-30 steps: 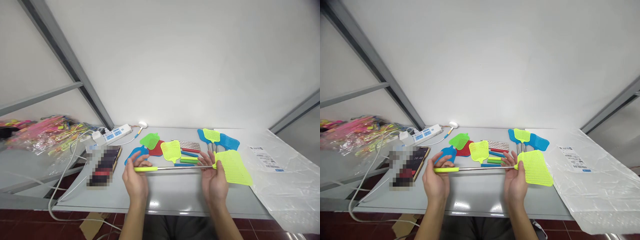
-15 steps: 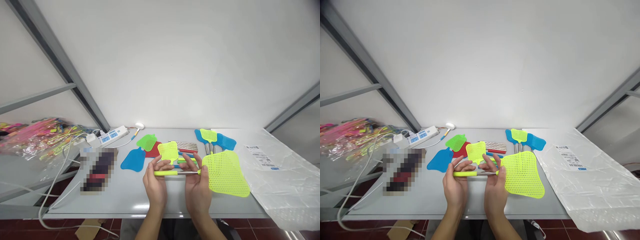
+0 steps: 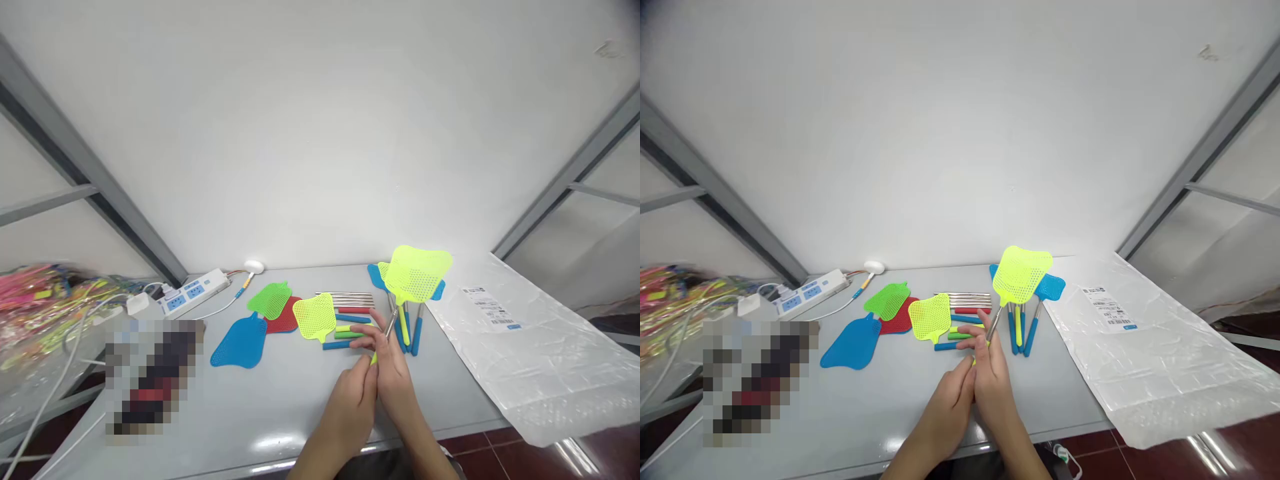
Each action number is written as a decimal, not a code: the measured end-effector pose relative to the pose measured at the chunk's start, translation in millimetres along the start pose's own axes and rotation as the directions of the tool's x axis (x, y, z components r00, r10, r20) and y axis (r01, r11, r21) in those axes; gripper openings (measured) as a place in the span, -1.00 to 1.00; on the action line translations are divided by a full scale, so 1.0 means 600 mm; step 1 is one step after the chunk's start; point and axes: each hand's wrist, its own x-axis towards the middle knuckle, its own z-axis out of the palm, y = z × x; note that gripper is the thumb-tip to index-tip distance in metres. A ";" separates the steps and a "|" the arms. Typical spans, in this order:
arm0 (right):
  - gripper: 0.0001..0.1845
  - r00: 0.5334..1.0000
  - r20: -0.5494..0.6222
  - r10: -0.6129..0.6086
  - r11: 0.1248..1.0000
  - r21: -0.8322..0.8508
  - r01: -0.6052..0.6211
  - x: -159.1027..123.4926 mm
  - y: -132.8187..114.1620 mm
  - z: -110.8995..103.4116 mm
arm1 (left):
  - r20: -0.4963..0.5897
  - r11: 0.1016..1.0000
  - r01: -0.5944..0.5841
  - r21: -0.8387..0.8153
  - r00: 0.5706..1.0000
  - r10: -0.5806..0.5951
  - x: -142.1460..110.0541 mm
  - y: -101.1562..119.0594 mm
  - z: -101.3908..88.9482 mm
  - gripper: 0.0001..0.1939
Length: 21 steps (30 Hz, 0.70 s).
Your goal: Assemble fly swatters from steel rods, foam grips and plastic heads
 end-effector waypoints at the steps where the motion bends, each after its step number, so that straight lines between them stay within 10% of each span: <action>1: -0.48 1.000 0.025 0.015 0.999 -0.045 -0.014 0.000 0.005 -0.011 | -0.023 1.000 0.007 0.024 1.000 -0.006 0.011 0.009 0.005 -0.57; 11: -0.49 0.988 -0.149 0.034 0.803 -0.585 -0.116 0.064 0.001 -0.160 | 0.198 0.744 -0.185 0.641 0.978 0.073 0.129 0.061 0.066 -0.54; 21: -0.54 0.954 -0.289 0.078 0.444 -0.847 -0.293 0.138 -0.002 -0.213 | 0.237 0.586 -0.441 0.680 0.888 0.393 0.137 0.022 0.075 -0.75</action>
